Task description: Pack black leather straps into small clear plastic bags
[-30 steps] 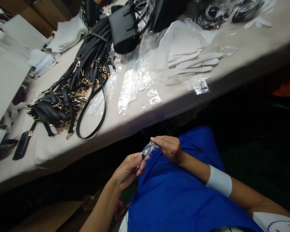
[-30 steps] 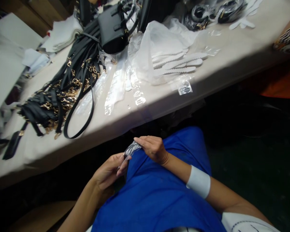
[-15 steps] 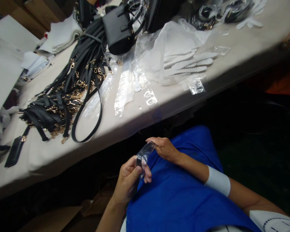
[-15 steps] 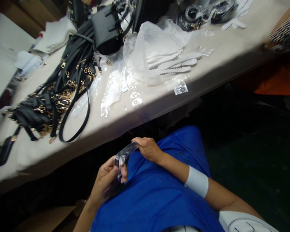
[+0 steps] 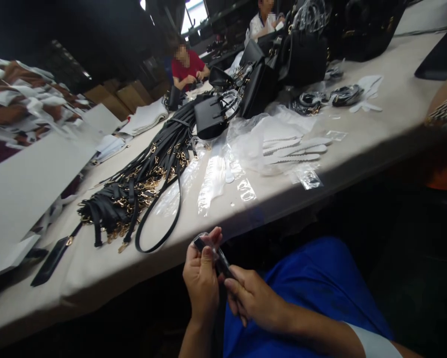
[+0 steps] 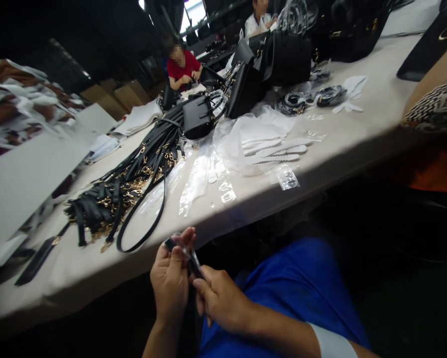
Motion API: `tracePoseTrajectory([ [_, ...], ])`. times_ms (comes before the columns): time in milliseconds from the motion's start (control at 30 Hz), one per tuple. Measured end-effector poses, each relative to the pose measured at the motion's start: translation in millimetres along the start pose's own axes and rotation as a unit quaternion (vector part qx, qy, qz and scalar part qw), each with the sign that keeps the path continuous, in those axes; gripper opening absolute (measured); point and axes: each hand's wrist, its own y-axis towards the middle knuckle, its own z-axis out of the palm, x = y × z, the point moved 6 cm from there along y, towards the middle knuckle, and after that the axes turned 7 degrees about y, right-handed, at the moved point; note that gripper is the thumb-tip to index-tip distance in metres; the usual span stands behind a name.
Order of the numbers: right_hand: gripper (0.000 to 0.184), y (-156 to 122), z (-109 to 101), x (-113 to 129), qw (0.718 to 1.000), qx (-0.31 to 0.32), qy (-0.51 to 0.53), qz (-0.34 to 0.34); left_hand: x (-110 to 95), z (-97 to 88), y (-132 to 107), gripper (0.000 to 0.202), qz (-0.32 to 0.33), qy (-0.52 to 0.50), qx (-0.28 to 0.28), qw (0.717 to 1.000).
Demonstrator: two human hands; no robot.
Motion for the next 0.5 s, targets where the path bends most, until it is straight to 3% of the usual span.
tracePoseTrajectory([
  [67, 0.041, -2.7, 0.5, 7.0, 0.998, -0.009, -0.057, -0.015, -5.4, -1.7, -1.8, 0.025, 0.107, 0.132, -0.025, 0.985],
  [133, 0.034, -7.5, 0.0, 16.9, 0.993, -0.02, -0.107, -0.035, -11.7, -1.0, -3.6, 0.023, 0.222, 0.246, -0.015, 0.944],
  [233, 0.026, -15.9, -2.2, 32.7, 0.986, -0.037, -0.156, -0.051, -11.4, 0.9, -1.3, 0.026, 0.298, 0.328, 0.087, 0.892],
  [333, 0.018, -22.0, -6.2, 45.1, 0.978, -0.056, -0.194, -0.046, -3.5, -4.9, 1.2, 0.029, 0.25, 0.354, 0.203, 0.878],
  [433, 0.01, -23.9, -8.3, 50.8, 0.98, -0.054, -0.187, -0.028, 9.0, -14.1, -5.5, 0.03, 0.128, 0.335, 0.292, 0.887],
  [500, 0.008, -23.5, -8.9, 52.7, 0.984, -0.048, -0.17, -0.024, 14.4, -18.6, -13.7, 0.031, 0.059, 0.297, 0.318, 0.898],
])
